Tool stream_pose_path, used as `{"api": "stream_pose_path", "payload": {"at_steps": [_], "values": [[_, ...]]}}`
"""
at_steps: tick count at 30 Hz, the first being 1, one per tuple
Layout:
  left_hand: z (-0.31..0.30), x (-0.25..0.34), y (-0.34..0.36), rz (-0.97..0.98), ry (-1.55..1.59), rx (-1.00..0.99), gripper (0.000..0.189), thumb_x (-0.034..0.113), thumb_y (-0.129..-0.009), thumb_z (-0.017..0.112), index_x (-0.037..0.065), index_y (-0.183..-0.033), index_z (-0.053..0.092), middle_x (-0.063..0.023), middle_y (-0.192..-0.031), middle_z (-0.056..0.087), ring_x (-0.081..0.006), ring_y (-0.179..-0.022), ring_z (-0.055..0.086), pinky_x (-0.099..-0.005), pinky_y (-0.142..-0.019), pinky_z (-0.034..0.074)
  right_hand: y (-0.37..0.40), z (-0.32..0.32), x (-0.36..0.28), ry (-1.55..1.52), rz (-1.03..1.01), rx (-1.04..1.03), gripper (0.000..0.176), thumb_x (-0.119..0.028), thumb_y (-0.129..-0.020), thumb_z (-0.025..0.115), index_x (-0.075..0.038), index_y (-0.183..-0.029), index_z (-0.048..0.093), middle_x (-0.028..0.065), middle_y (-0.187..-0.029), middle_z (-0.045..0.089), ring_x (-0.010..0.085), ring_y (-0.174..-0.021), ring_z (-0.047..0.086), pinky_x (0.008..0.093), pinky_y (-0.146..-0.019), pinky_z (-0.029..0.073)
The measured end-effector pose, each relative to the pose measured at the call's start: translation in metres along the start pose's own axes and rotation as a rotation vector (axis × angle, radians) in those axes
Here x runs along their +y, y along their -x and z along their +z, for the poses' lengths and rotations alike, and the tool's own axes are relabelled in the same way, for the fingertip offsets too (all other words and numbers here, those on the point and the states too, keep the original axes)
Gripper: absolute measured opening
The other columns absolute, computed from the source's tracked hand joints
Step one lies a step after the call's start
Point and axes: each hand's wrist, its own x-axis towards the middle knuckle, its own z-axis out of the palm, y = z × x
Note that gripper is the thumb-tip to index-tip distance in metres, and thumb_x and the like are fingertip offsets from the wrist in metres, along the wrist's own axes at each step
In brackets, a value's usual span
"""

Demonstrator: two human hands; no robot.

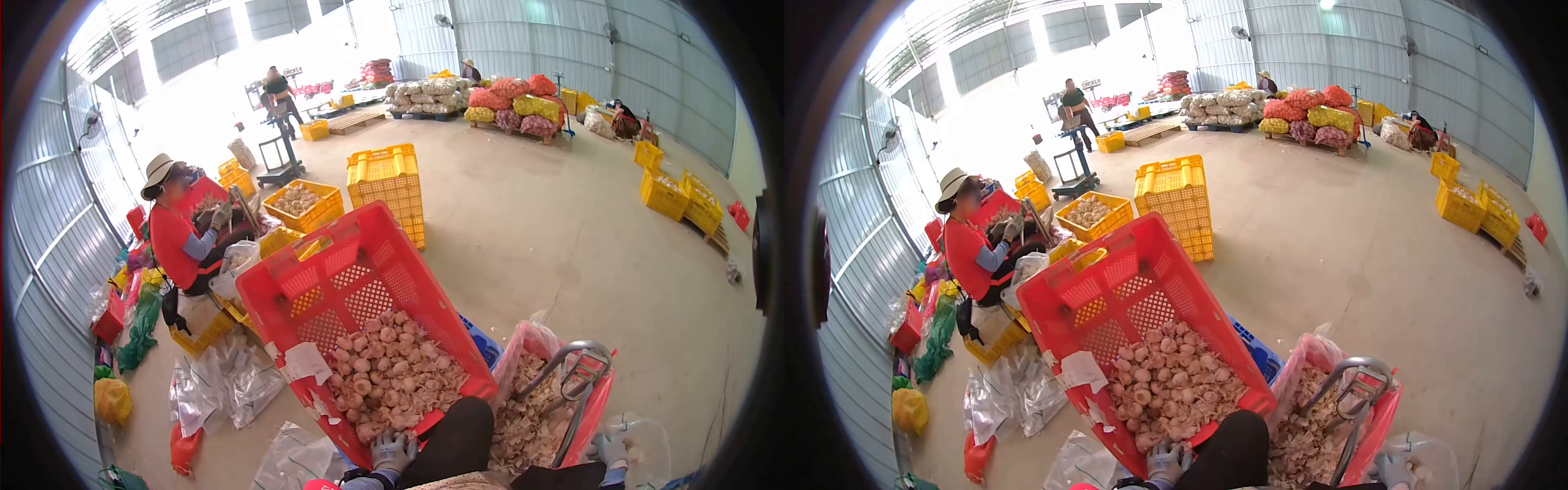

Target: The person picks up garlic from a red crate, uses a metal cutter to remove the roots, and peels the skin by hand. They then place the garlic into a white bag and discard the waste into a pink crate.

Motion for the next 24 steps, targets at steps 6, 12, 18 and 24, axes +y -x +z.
{"api": "stream_pose_path", "payload": {"at_steps": [6,12,18,24], "values": [[0.011,-0.007,0.001,0.009,-0.008,-0.011,0.038,0.048,-0.077,0.06,0.019,-0.098,0.073,-0.0103,-0.118,0.058,-0.0305,-0.112,0.052,-0.0498,-0.091,0.041,-0.022,-0.002,0.046,0.232,-0.081,-0.055,0.025,-0.025,-0.095,0.046,-0.014,-0.105,0.066,0.0151,-0.098,0.067,0.0287,-0.074,0.07,0.0375,-0.062,0.059],[0.007,-0.003,0.002,0.012,-0.023,0.032,0.038,0.048,-0.078,0.06,0.019,-0.098,0.073,-0.0099,-0.119,0.058,-0.0308,-0.113,0.051,-0.0506,-0.09,0.04,0.014,0.007,0.018,0.787,-0.229,0.209,0.025,-0.027,-0.094,0.047,-0.017,-0.109,0.066,0.0138,-0.105,0.064,0.0278,-0.084,0.069,0.0378,-0.067,0.058],[0.006,-0.002,0.002,-0.001,-0.009,0.009,0.037,0.047,-0.079,0.06,0.02,-0.099,0.072,-0.0107,-0.12,0.058,-0.0308,-0.114,0.051,-0.0504,-0.091,0.04,-0.015,-0.033,-0.013,-0.483,0.496,-0.315,0.029,-0.025,-0.095,0.045,-0.006,-0.105,0.064,0.0166,-0.096,0.068,0.0294,-0.071,0.071,0.0382,-0.061,0.059],[0.007,-0.003,0.002,-0.013,0.003,0.007,0.038,0.048,-0.079,0.059,0.018,-0.099,0.072,-0.0108,-0.12,0.058,-0.031,-0.114,0.051,-0.0501,-0.092,0.04,0.031,-0.003,-0.019,0.476,-0.257,0.062,0.026,-0.018,-0.096,0.043,-0.003,-0.103,0.064,0.0178,-0.094,0.068,0.0276,-0.068,0.071,0.0375,-0.06,0.06]]}}
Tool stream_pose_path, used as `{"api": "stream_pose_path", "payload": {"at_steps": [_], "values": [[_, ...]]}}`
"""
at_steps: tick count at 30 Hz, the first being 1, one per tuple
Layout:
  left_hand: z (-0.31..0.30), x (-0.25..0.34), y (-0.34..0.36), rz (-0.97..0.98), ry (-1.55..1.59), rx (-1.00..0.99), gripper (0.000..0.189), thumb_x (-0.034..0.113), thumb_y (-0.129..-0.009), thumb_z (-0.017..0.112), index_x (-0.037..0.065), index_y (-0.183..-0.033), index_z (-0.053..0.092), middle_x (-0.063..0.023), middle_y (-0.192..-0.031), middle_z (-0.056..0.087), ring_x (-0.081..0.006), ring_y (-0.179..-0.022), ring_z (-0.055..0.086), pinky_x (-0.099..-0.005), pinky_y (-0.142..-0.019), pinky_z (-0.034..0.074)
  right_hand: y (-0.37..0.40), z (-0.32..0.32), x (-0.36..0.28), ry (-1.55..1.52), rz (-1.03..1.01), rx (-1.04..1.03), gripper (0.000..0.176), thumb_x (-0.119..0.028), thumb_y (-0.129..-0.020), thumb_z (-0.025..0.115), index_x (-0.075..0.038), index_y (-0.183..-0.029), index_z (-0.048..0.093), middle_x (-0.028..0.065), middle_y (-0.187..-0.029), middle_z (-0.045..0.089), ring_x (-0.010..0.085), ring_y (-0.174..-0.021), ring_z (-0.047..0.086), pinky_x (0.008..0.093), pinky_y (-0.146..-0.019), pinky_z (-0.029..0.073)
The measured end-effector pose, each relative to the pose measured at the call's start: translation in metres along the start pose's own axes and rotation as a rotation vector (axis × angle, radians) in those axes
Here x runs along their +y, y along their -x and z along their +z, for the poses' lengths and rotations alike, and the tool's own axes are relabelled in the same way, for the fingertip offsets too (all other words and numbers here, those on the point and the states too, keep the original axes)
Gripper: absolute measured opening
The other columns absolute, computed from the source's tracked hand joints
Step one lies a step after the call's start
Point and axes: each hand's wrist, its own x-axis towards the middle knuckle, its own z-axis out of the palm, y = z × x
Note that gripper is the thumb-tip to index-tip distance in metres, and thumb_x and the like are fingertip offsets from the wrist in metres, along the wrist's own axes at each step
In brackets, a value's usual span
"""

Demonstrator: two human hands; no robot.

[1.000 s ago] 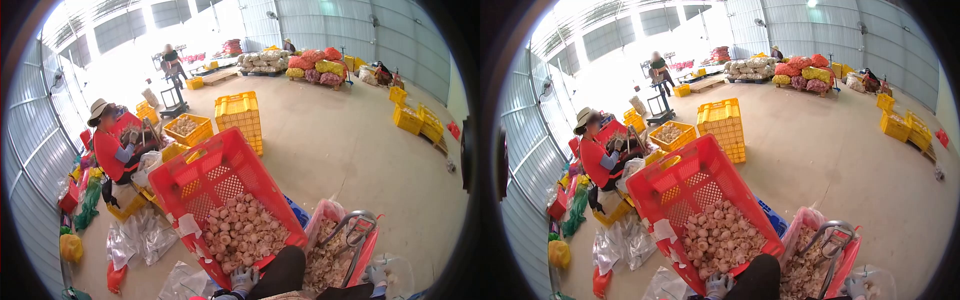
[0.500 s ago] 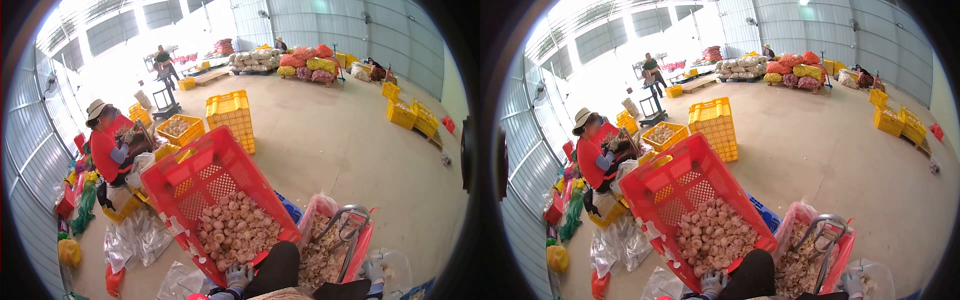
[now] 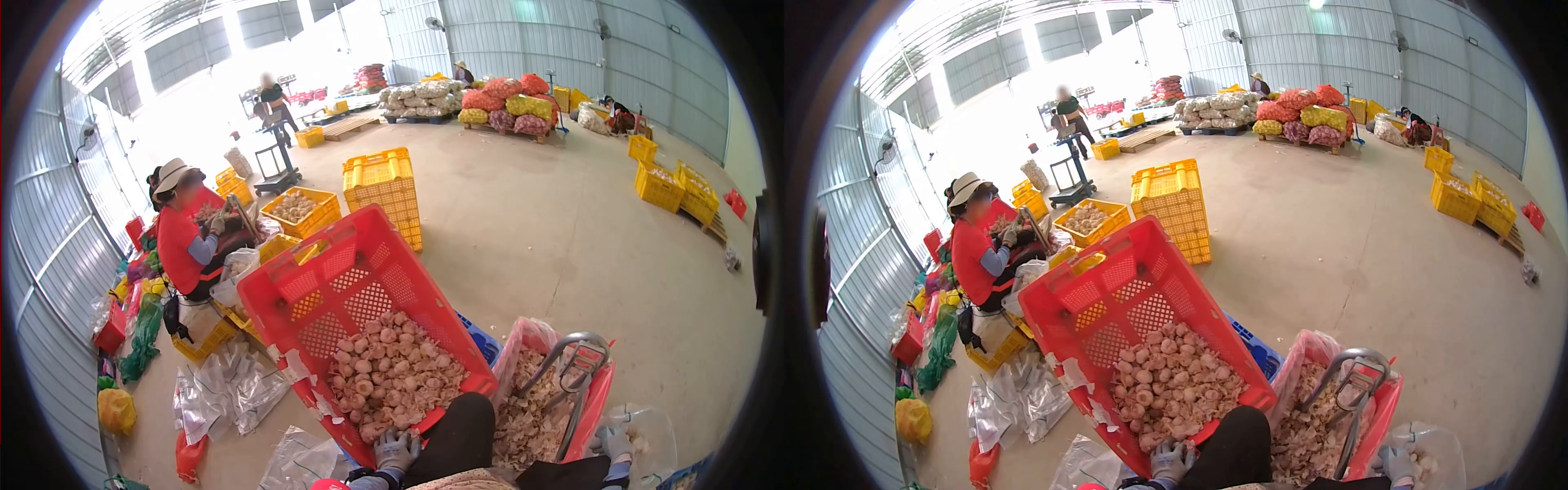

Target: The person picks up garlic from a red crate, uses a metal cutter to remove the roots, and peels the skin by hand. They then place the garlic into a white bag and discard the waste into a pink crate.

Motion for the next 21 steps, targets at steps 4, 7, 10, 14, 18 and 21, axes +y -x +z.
{"api": "stream_pose_path", "payload": {"at_steps": [4,7,10,14,18,21], "values": [[0.001,-0.001,0.0,0.0,0.0,-0.007,0.039,0.049,-0.079,0.058,0.018,-0.099,0.072,-0.0106,-0.121,0.057,-0.0309,-0.115,0.05,-0.0501,-0.092,0.04,-0.024,0.023,0.051,-0.103,-0.031,-0.076,0.024,-0.016,-0.095,0.044,-0.005,-0.104,0.064,0.0174,-0.096,0.068,0.0268,-0.069,0.071,0.037,-0.058,0.06],[-0.002,0.0,0.0,0.002,0.001,-0.02,0.039,0.048,-0.079,0.059,0.018,-0.099,0.072,-0.0105,-0.121,0.057,-0.031,-0.115,0.05,-0.05,-0.092,0.04,-0.023,0.018,0.044,-0.239,0.048,-0.131,0.024,-0.016,-0.095,0.044,-0.005,-0.104,0.064,0.0168,-0.097,0.067,0.0267,-0.07,0.072,0.037,-0.058,0.06],[-0.004,0.001,0.0,0.008,-0.006,-0.027,0.039,0.048,-0.079,0.06,0.018,-0.1,0.072,-0.0105,-0.121,0.057,-0.0312,-0.115,0.05,-0.05,-0.092,0.04,-0.024,0.021,0.046,-0.29,0.078,-0.142,0.024,-0.018,-0.094,0.045,-0.005,-0.103,0.064,0.0165,-0.097,0.067,0.0271,-0.07,0.072,0.0374,-0.057,0.06],[-0.001,-0.001,-0.001,0.013,-0.012,-0.025,0.039,0.048,-0.078,0.06,0.018,-0.1,0.072,-0.0106,-0.121,0.057,-0.0312,-0.115,0.05,-0.0502,-0.091,0.041,-0.02,0.019,0.037,-0.689,0.289,-0.134,0.026,-0.02,-0.094,0.046,-0.004,-0.103,0.064,0.0162,-0.097,0.067,0.028,-0.07,0.071,0.0384,-0.057,0.06],[0.002,-0.003,0.0,0.032,-0.02,-0.007,0.038,0.048,-0.078,0.061,0.018,-0.099,0.072,-0.0108,-0.12,0.057,-0.0311,-0.114,0.051,-0.0502,-0.09,0.041,-0.017,0.014,0.032,-0.688,0.259,-0.102,0.027,-0.022,-0.094,0.045,-0.005,-0.103,0.065,0.0151,-0.094,0.067,0.0283,-0.069,0.071,0.0383,-0.057,0.06],[0.004,-0.004,0.0,0.034,-0.024,-0.001,0.038,0.048,-0.077,0.061,0.018,-0.099,0.072,-0.0106,-0.121,0.057,-0.0311,-0.114,0.051,-0.0502,-0.09,0.041,-0.012,0.009,0.03,-0.626,0.173,-0.063,0.028,-0.023,-0.094,0.045,-0.006,-0.104,0.066,0.0138,-0.092,0.068,0.0279,-0.068,0.071,0.0377,-0.058,0.06]]}}
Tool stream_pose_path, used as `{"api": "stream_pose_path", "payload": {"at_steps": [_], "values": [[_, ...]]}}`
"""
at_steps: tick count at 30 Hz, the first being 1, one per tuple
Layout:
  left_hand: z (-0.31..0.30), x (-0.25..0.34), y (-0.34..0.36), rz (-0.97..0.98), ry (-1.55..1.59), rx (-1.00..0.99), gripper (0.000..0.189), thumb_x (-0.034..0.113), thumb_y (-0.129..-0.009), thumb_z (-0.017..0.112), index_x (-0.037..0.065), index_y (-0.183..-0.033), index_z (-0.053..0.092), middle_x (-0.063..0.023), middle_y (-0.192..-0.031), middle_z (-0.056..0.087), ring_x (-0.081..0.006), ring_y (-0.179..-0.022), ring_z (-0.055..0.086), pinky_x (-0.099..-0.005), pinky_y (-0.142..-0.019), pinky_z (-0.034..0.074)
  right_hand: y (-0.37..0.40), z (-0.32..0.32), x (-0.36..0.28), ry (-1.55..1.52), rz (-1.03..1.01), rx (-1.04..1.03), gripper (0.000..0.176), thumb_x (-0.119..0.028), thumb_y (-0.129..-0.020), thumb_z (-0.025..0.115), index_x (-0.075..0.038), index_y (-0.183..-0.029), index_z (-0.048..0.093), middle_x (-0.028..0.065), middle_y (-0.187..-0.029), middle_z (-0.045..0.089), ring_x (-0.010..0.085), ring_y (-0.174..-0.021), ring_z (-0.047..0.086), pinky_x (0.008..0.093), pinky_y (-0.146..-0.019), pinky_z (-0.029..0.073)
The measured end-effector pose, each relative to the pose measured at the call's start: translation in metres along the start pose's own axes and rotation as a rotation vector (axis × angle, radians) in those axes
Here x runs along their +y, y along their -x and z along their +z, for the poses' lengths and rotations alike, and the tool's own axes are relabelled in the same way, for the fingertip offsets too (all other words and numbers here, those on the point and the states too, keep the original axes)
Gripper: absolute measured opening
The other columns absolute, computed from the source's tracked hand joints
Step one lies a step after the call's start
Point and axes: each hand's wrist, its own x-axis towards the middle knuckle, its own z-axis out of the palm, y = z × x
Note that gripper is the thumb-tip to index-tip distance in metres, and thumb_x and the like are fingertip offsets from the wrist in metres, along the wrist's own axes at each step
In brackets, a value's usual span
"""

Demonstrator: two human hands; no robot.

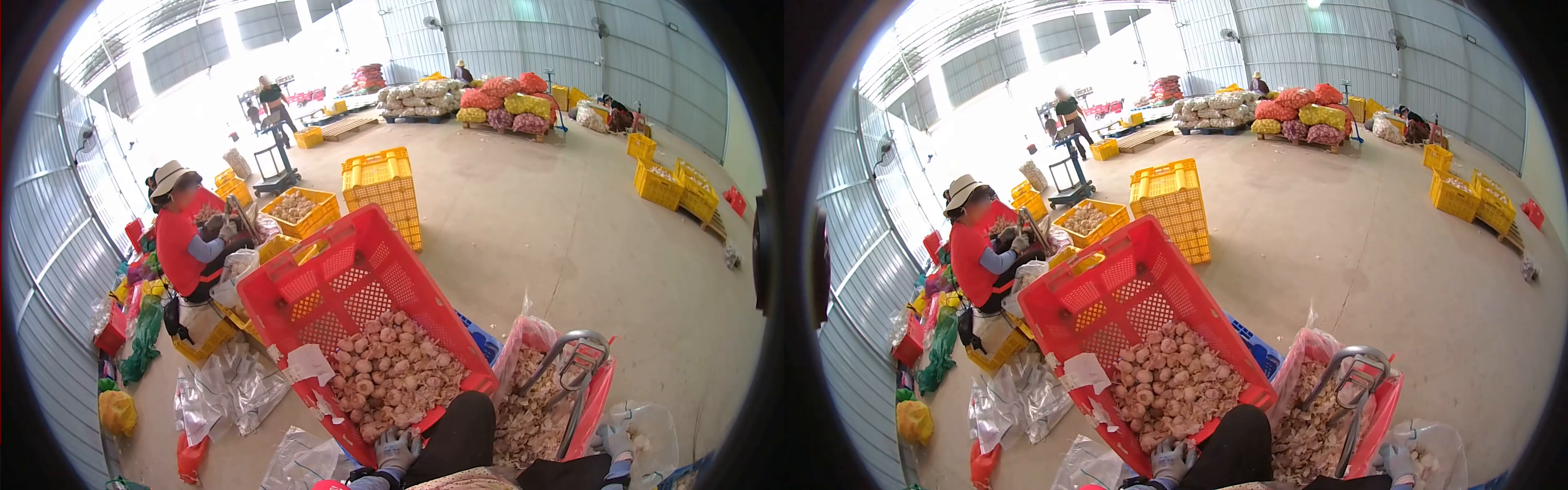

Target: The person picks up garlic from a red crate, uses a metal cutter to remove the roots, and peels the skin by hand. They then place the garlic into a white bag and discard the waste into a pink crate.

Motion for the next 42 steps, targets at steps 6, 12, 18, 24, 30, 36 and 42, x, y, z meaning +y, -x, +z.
{"api": "stream_pose_path", "payload": {"at_steps": [6,12,18,24,30,36,42], "values": [[0.004,-0.002,0.0,-0.009,0.024,-0.003,0.039,0.048,-0.077,0.061,0.017,-0.099,0.072,-0.0103,-0.121,0.057,-0.0311,-0.115,0.05,-0.0505,-0.091,0.04,0.0,0.0,-0.01,-0.06,0.103,-0.017,0.026,-0.02,-0.094,0.046,-0.006,-0.104,0.066,0.0142,-0.091,0.069,0.0257,-0.068,0.071,0.0357,-0.057,0.06],[-0.003,0.002,-0.001,-0.018,0.004,-0.022,0.039,0.048,-0.077,0.061,0.017,-0.099,0.072,-0.0103,-0.121,0.057,-0.031,-0.114,0.051,-0.0502,-0.091,0.04,-0.015,0.001,0.015,0.155,-0.01,-0.052,0.026,-0.019,-0.095,0.045,-0.005,-0.103,0.065,0.0155,-0.093,0.069,0.0253,-0.069,0.072,0.0356,-0.057,0.06],[-0.008,0.004,-0.001,-0.015,0.019,-0.025,0.038,0.047,-0.078,0.061,0.017,-0.097,0.072,-0.0101,-0.12,0.058,-0.0311,-0.113,0.051,-0.0502,-0.09,0.041,-0.01,0.003,0.009,-0.016,0.087,-0.043,0.023,-0.016,-0.094,0.047,-0.005,-0.104,0.065,0.0154,-0.095,0.069,0.0256,-0.069,0.072,0.0365,-0.057,0.06],[-0.007,0.005,-0.001,-0.015,0.015,0.017,0.037,0.047,-0.08,0.059,0.016,-0.097,0.072,-0.0104,-0.118,0.059,-0.0312,-0.111,0.053,-0.0502,-0.089,0.041,0.002,-0.001,-0.005,0.124,-0.075,-0.009,0.02,-0.012,-0.092,0.05,-0.006,-0.104,0.065,0.0159,-0.092,0.07,0.0258,-0.069,0.071,0.038,-0.058,0.06],[-0.005,0.004,-0.001,-0.016,0.023,0.008,0.038,0.047,-0.08,0.058,0.016,-0.097,0.072,-0.0106,-0.119,0.059,-0.0314,-0.111,0.053,-0.0503,-0.089,0.041,-0.02,0.005,0.021,-0.176,0.252,-0.018,0.02,-0.019,-0.09,0.055,-0.007,-0.103,0.065,0.0151,-0.095,0.07,0.0286,-0.071,0.071,0.0402,-0.06,0.059],[-0.002,0.002,-0.001,0.002,0.016,0.014,0.038,0.047,-0.08,0.058,0.018,-0.1,0.073,-0.011,-0.118,0.059,-0.0312,-0.112,0.053,-0.0503,-0.089,0.042,-0.013,0.001,0.033,0.638,-0.271,0.055,0.025,-0.028,-0.09,0.054,-0.009,-0.102,0.066,0.0149,-0.097,0.069,0.0306,-0.085,0.069,0.0411,-0.069,0.057],[0.021,-0.004,0.001,-0.019,-0.074,0.099,0.036,0.046,-0.08,0.057,0.015,-0.091,0.073,-0.0116,-0.112,0.06,-0.0326,-0.105,0.055,-0.0494,-0.085,0.043,-0.007,0.001,0.026,0.364,-0.018,0.107,0.044,-0.044,-0.088,0.051,-0.006,-0.103,0.067,0.0194,-0.099,0.068,0.0344,-0.091,0.067,0.0437,-0.078,0.053]]}}
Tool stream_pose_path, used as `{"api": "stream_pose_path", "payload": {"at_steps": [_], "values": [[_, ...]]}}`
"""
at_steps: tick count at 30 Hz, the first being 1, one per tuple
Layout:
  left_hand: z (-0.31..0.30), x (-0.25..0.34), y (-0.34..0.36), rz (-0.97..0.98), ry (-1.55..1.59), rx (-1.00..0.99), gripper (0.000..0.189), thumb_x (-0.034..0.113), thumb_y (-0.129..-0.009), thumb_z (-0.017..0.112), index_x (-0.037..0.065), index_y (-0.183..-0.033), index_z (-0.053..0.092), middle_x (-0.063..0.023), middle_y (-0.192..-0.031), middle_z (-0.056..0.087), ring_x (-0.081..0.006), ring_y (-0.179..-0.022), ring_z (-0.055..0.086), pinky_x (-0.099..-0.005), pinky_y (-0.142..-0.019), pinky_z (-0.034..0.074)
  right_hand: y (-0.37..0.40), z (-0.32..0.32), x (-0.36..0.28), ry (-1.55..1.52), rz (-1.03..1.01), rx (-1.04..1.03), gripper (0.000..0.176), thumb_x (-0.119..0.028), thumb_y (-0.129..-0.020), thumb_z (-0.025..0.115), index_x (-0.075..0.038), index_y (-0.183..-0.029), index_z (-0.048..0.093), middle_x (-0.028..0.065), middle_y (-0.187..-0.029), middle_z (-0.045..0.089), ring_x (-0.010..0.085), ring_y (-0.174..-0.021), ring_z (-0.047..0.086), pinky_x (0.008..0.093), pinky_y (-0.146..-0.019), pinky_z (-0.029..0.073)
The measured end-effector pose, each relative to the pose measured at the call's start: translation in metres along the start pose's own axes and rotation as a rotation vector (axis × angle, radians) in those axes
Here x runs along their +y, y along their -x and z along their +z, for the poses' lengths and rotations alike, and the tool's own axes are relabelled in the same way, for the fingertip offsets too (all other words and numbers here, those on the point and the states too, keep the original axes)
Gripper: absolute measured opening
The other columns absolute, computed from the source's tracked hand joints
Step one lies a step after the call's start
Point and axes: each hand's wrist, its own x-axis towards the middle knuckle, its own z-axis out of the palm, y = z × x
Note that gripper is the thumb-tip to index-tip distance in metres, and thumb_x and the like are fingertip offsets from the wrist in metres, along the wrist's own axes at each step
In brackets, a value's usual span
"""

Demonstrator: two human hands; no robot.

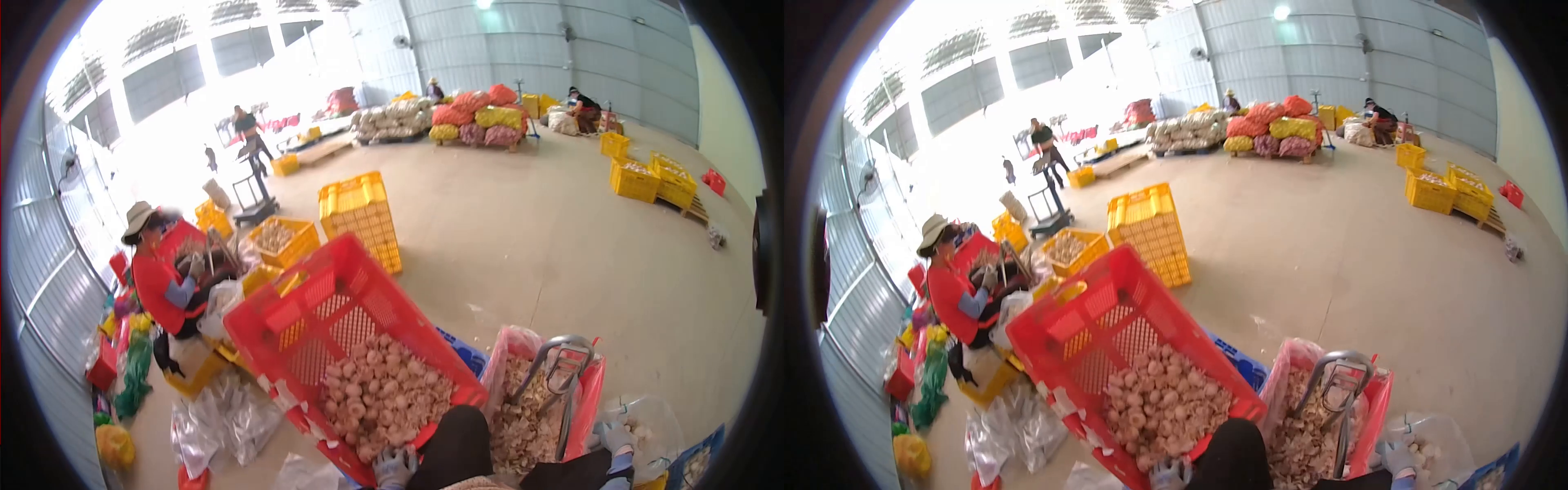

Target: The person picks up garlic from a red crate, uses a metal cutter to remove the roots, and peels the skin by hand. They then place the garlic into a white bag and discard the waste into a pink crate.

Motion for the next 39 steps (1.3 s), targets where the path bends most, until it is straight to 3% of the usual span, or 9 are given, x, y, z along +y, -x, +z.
{"api": "stream_pose_path", "payload": {"at_steps": [3,6,9,12,18,23,27,30,39], "values": [[-0.078,0.026,-0.007,-0.089,0.097,-0.327,0.043,0.051,-0.086,0.053,0.013,-0.101,0.068,-0.0251,-0.111,0.061,-0.0386,-0.104,0.057,-0.0547,-0.086,0.044,-0.024,0.023,0.027,0.113,0.01,0.047,0.042,-0.044,-0.087,0.052,-0.008,-0.101,0.068,0.0187,-0.1,0.068,0.0354,-0.094,0.066,0.0452,-0.08,0.052],[-0.075,0.026,-0.005,-0.092,0.109,-0.299,0.044,0.05,-0.087,0.052,0.013,-0.104,0.067,-0.0261,-0.115,0.06,-0.0385,-0.108,0.056,-0.0543,-0.087,0.044,-0.01,0.011,0.004,0.336,-0.057,0.073,0.023,-0.029,-0.092,0.049,-0.022,-0.097,0.07,0.0113,-0.102,0.069,0.0311,-0.092,0.066,0.0398,-0.076,0.053],[-0.078,0.028,-0.005,-0.082,0.148,-0.227,0.045,0.051,-0.086,0.053,0.013,-0.105,0.067,-0.0266,-0.115,0.06,-0.0391,-0.111,0.054,-0.0556,-0.089,0.043,0.009,-0.013,-0.032,0.011,0.191,-0.003,0.026,-0.035,-0.092,0.049,-0.019,-0.097,0.069,0.0126,-0.101,0.069,0.0312,-0.09,0.067,0.0396,-0.074,0.054],[-0.028,0.009,-0.006,0.031,0.073,-0.021,0.035,0.045,-0.081,0.057,0.014,-0.088,0.072,-0.0118,-0.11,0.061,-0.0335,-0.101,0.056,-0.0491,-0.083,0.044,-0.024,0.029,0.041,0.097,-0.184,0.107,0.035,-0.034,-0.086,0.054,-0.004,-0.097,0.069,0.0209,-0.088,0.07,0.0315,-0.082,0.069,0.0408,-0.072,0.055],[-0.023,0.008,-0.005,0.015,0.071,-0.008,0.036,0.046,-0.081,0.057,0.014,-0.09,0.073,-0.012,-0.111,0.061,-0.0329,-0.103,0.056,-0.0492,-0.084,0.043,0.02,-0.024,-0.05,-0.356,0.136,0.032,0.033,-0.032,-0.089,0.053,-0.003,-0.093,0.069,0.0162,-0.079,0.07,0.0258,-0.067,0.07,0.0358,-0.061,0.056],[-0.02,0.005,-0.003,0.018,0.06,-0.025,0.038,0.048,-0.082,0.057,0.015,-0.094,0.073,-0.0121,-0.115,0.06,-0.0326,-0.108,0.054,-0.05,-0.087,0.042,-0.016,0.019,0.025,-0.277,-0.161,0.078,0.038,-0.036,-0.088,0.055,-0.002,-0.096,0.069,0.0177,-0.081,0.07,0.0254,-0.068,0.07,0.0353,-0.063,0.056],[-0.017,0.004,-0.004,0.004,0.085,-0.075,0.04,0.049,-0.081,0.057,0.016,-0.096,0.073,-0.0121,-0.119,0.059,-0.0322,-0.111,0.053,-0.0509,-0.09,0.041,0.013,-0.013,-0.044,-0.169,0.282,0.142,0.038,-0.036,-0.088,0.055,-0.001,-0.094,0.069,0.0181,-0.083,0.071,0.0269,-0.072,0.071,0.0362,-0.066,0.056],[-0.017,0.003,-0.004,0.01,0.066,-0.092,0.04,0.049,-0.081,0.057,0.016,-0.099,0.073,-0.0124,-0.12,0.058,-0.032,-0.112,0.052,-0.0509,-0.09,0.041,0.021,-0.022,-0.058,-0.404,0.33,0.07,0.038,-0.036,-0.088,0.055,0.0,-0.091,0.069,0.0191,-0.085,0.071,0.0285,-0.078,0.07,0.0363,-0.069,0.055],[-0.023,0.004,-0.004,0.008,0.072,-0.109,0.04,0.049,-0.08,0.057,0.016,-0.098,0.072,-0.0118,-0.12,0.057,-0.0312,-0.112,0.051,-0.0503,-0.089,0.041,0.01,-0.007,-0.023,-0.06,-0.057,0.113,0.024,-0.028,-0.089,0.052,-0.011,-0.089,0.069,0.0167,-0.088,0.069,0.031,-0.083,0.067,0.0392,-0.071,0.054]]}}
